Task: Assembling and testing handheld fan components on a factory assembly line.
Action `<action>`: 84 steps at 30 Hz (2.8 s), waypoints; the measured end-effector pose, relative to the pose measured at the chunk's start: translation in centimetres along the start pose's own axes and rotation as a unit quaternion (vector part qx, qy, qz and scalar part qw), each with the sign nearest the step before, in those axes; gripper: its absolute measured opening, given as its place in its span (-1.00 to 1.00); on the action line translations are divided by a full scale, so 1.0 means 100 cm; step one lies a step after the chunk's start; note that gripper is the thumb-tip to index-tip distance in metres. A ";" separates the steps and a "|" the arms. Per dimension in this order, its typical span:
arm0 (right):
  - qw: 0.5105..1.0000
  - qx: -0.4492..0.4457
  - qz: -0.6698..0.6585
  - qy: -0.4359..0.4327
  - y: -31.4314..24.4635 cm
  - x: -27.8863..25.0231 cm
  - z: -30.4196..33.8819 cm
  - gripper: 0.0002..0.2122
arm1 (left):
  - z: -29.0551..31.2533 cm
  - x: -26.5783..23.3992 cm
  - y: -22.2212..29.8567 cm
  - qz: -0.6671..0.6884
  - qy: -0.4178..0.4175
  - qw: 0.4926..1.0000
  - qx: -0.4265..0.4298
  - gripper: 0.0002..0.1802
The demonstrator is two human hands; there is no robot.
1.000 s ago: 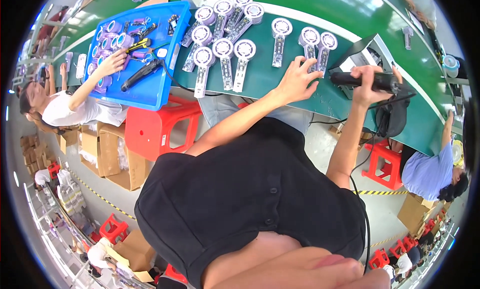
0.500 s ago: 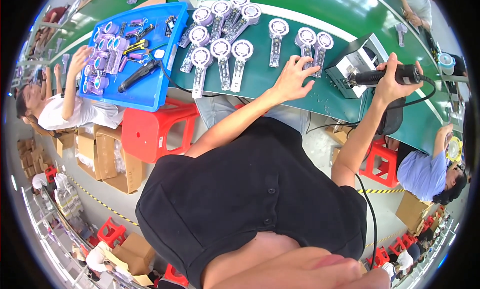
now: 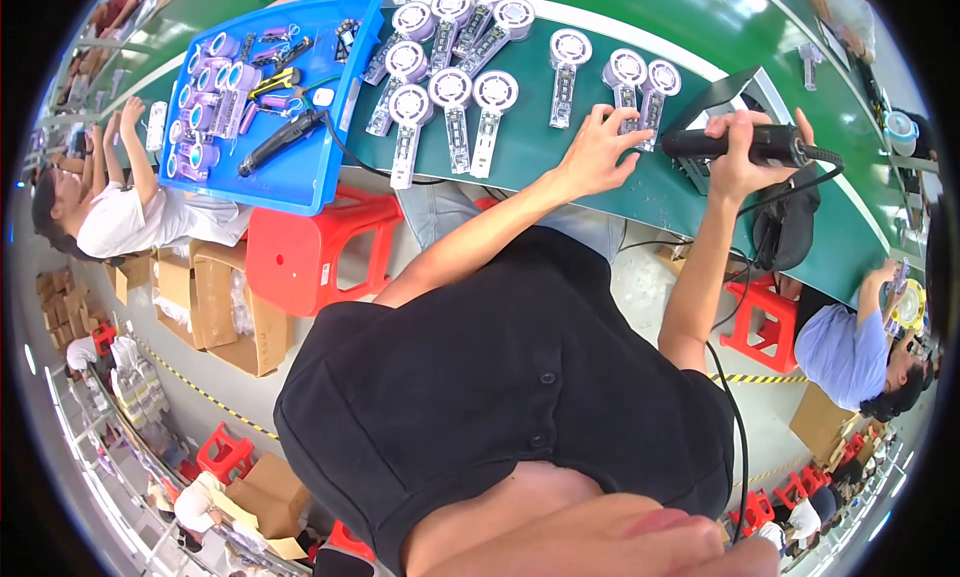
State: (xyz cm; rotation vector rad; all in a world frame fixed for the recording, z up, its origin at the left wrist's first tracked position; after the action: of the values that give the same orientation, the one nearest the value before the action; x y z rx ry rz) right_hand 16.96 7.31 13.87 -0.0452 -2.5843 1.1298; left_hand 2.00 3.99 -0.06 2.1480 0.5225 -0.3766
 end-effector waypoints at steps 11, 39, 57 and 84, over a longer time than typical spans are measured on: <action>0.999 0.005 0.036 -0.026 0.013 0.012 0.013 -0.38 | 0.002 0.000 -0.001 0.000 0.012 1.000 0.000 -0.57; 0.978 -0.104 0.177 0.039 -0.029 -0.042 -0.056 -0.44 | -0.004 -0.001 -0.015 0.131 0.136 0.978 -0.088 -0.57; 0.989 0.035 0.116 0.082 0.001 -0.044 -0.055 -0.43 | -0.013 0.003 -0.011 0.151 0.106 0.958 -0.218 -0.56; 0.998 -0.046 -0.016 0.032 0.000 -0.010 -0.014 -0.31 | -0.011 0.001 -0.012 0.137 0.107 0.968 -0.182 -0.66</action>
State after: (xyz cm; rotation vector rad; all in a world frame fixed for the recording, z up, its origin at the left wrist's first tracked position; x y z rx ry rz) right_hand 18.34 8.19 14.49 -0.0594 -2.5702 0.9820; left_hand 1.55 5.55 -0.24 1.8747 0.3726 0.1028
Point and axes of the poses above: each hand's wrist, its own z-axis away from the middle knuckle, its own x-axis out of the palm, y = z × x, the point moved 1 cm from there along -z, towards the middle knuckle, and after that the axes turned 7 degrees about y, right-handed, at the moved point
